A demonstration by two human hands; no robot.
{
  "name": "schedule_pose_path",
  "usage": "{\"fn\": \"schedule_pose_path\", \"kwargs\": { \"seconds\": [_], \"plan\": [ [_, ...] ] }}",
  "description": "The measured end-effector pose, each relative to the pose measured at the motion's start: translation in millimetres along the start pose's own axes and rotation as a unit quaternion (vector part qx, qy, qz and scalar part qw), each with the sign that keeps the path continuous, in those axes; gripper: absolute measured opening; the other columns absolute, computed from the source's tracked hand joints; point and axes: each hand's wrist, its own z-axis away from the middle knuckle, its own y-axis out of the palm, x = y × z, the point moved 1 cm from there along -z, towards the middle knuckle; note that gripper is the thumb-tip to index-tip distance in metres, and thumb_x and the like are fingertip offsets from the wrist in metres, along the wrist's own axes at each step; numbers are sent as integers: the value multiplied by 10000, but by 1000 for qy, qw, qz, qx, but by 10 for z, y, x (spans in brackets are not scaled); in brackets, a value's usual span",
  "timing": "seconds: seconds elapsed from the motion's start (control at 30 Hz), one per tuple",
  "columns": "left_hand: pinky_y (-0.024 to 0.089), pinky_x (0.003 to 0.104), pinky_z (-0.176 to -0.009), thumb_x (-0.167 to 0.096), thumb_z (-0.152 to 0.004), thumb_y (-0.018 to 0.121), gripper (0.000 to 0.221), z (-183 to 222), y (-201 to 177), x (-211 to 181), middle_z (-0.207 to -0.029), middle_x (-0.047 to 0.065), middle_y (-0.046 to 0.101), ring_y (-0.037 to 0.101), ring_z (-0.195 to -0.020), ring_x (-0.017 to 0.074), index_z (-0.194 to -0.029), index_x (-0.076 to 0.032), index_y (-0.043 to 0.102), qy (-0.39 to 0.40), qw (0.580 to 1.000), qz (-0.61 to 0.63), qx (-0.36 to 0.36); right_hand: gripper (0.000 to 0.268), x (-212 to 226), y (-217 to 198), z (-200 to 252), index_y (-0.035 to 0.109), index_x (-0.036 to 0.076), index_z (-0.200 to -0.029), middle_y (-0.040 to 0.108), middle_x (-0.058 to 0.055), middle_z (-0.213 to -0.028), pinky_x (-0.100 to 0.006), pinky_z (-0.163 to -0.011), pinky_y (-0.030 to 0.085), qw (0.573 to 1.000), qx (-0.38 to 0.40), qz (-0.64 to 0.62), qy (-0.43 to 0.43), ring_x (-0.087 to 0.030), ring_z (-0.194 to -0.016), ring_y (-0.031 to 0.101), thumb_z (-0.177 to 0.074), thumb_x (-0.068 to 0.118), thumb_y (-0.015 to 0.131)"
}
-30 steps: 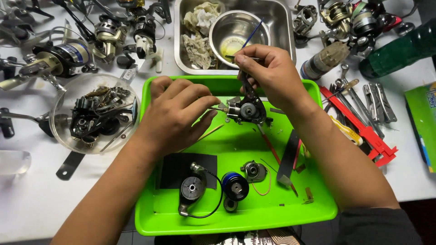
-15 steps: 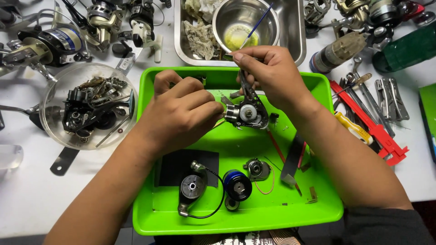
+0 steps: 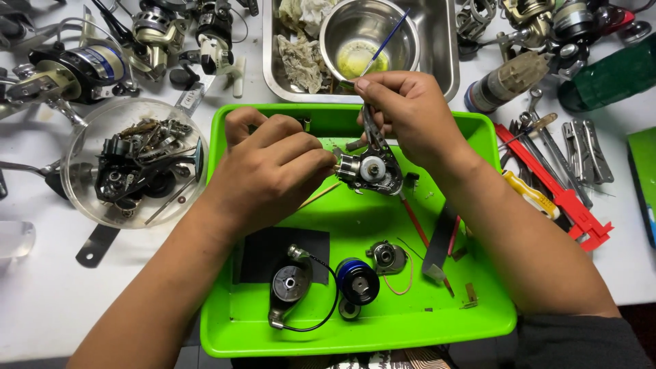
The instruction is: Cleaning hands and assembling the internal components of a fishing reel on a workbench.
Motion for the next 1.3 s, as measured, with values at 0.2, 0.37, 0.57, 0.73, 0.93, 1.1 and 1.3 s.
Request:
{"fn": "schedule_pose_path", "kwargs": {
  "seconds": [0.2, 0.37, 0.57, 0.73, 0.93, 1.1, 1.3],
  "plan": [
    [260, 427, -874, -304, -1018, 702, 137, -12, -86, -14, -1040, -4, 678, 609, -997, 260, -966, -179, 681, -40, 998, 35, -21, 218, 73, 7, -12, 705, 10, -1045, 638, -108, -644, -211, -403, 499, 994, -89, -57, 27, -126, -450, 580, -969, 212, 676],
    [259, 442, -847, -338, -968, 766, 161, 14, -24, 8, -948, -33, 682, 598, -973, 258, -924, -198, 701, -45, 998, 51, -2, 186, 61, -38, -28, 679, 45, -997, 676, -120, -714, -226, -476, 547, 994, -94, -56, -7, -152, -519, 630, -990, 229, 656],
    [260, 440, -812, -383, -934, 822, 185, 29, 40, 15, -884, -58, 687, 570, -912, 249, -931, -210, 754, -45, 997, 65, 2, 185, 63, -33, -30, 683, 52, -1010, 689, -114, -740, -225, -482, 527, 993, -105, -52, -13, -181, -544, 658, -993, 233, 649],
    [251, 441, -786, -309, -951, 814, 127, 27, 72, 13, -847, -71, 675, 548, -871, 246, -914, -201, 760, -46, 995, 85, 0, 190, 49, -24, -46, 696, 46, -1014, 690, -116, -735, -218, -466, 516, 992, -111, -60, -3, -181, -532, 656, -987, 229, 655],
    [259, 439, -766, -214, -919, 824, 120, 19, 47, 20, -850, -56, 693, 552, -860, 244, -864, -176, 724, -54, 993, 104, -10, 211, 37, -73, -79, 688, 23, -1054, 703, -127, -739, -192, -425, 448, 990, -114, -77, -15, -185, -523, 664, -987, 219, 652],
    [233, 428, -787, -197, -906, 804, 131, 4, 13, 20, -848, -71, 675, 582, -862, 220, -843, -221, 692, -78, 993, 87, -14, 231, 94, -94, -57, 706, 5, -1067, 703, -134, -744, -205, -460, 556, 985, -149, -80, -16, -154, -536, 660, -971, 212, 670],
    [229, 429, -807, -178, -878, 808, 119, 29, 32, 48, -852, -61, 700, 601, -885, 221, -835, -211, 703, -111, 991, 70, -38, 232, 106, -90, -48, 712, -3, -1075, 698, -127, -740, -228, -515, 618, 983, -159, -88, -29, -116, -574, 651, -980, 203, 663]
  ]
}}
